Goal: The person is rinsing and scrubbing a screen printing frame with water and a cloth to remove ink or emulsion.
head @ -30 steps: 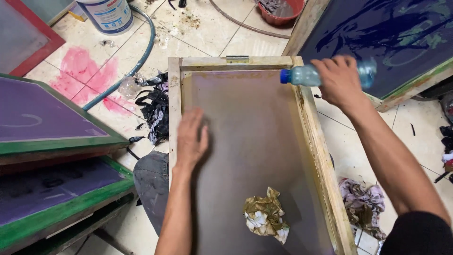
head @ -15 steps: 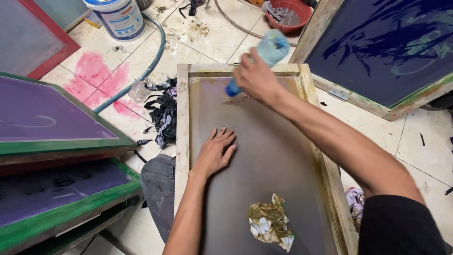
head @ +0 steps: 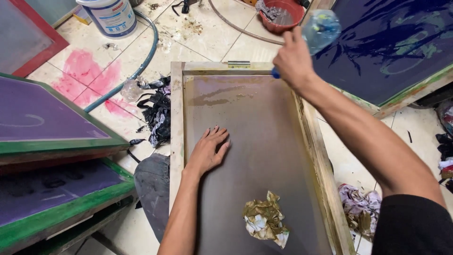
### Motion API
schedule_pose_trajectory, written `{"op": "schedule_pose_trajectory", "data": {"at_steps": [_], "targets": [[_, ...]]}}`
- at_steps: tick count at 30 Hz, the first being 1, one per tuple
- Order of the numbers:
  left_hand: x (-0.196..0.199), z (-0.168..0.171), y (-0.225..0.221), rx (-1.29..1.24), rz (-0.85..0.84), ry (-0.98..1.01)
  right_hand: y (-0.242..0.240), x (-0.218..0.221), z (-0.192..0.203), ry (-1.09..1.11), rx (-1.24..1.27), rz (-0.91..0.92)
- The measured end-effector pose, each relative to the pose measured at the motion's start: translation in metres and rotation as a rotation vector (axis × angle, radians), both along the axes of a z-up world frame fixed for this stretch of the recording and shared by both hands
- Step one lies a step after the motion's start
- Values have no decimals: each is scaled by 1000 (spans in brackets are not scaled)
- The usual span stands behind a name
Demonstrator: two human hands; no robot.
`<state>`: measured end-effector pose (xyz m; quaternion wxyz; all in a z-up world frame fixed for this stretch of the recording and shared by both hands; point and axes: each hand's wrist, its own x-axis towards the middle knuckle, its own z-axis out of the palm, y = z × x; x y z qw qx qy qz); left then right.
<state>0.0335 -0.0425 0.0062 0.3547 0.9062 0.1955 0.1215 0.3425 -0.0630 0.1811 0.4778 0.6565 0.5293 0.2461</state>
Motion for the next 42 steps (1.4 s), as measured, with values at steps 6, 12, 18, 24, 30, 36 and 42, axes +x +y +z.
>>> {"op": "schedule_pose_trajectory", "data": {"at_steps": [6, 12, 18, 24, 30, 36, 42], "targets": [[-1, 6, -2, -32, 13, 9, 2, 5, -18, 223, 199, 61], [-2, 38, -7, -78, 91, 55, 2, -15, -56, 989, 672, 188], [0, 43, -9, 103, 193, 135, -82, -1, -48, 1462, 1098, 72], [2, 38, -7, 174, 330, 132, -174, 77, -116, 1279, 1735, -68], [1, 10, 12, 306, 364, 75, -289, 176, -301, 1074, 1790, -647], [-11, 11, 56, 585, 458, 3, -280, 94, -250, 1212, 1651, -780], [-3, 3, 81, 432, 558, 47, -270, 64, -214, 1261, 1643, -811]]}}
